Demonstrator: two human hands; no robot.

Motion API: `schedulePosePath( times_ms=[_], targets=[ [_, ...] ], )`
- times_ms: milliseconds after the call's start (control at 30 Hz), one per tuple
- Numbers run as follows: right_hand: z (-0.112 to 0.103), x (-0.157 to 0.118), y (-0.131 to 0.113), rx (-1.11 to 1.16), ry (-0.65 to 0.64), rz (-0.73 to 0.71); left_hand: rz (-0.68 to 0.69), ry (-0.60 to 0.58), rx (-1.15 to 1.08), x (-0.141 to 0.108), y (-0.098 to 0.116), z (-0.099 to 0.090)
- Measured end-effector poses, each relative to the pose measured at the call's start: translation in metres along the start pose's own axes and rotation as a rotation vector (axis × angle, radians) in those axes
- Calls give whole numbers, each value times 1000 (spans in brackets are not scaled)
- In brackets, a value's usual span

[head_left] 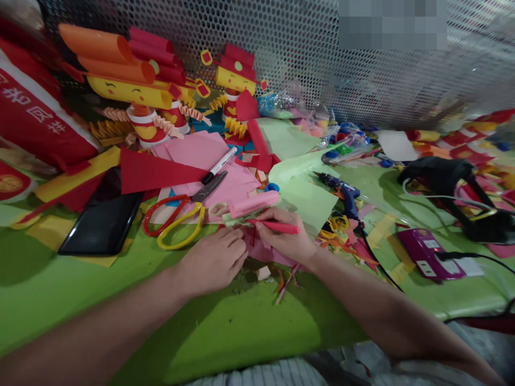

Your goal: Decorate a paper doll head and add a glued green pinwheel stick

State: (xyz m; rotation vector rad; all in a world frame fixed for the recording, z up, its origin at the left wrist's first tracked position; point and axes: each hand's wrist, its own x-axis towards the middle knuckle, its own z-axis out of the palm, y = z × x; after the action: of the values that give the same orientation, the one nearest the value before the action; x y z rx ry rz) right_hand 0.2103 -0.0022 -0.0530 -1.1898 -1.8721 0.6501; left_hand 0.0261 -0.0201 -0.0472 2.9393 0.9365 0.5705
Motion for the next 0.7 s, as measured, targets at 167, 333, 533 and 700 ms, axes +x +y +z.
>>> schedulePosePath(
  times_ms=[167,333,533,700],
  targets=[
    [2,0,0,-15,38,-22,14,2,21,1,0,2],
    [0,1,1,-13,13,-29,19,-5,16,2,0,1],
    [-1,0,1,6,12,-15,14,-23,9,1,0,2],
    [0,0,1,-20,32,5,17,-4,5,1,-1,2]
  ],
)
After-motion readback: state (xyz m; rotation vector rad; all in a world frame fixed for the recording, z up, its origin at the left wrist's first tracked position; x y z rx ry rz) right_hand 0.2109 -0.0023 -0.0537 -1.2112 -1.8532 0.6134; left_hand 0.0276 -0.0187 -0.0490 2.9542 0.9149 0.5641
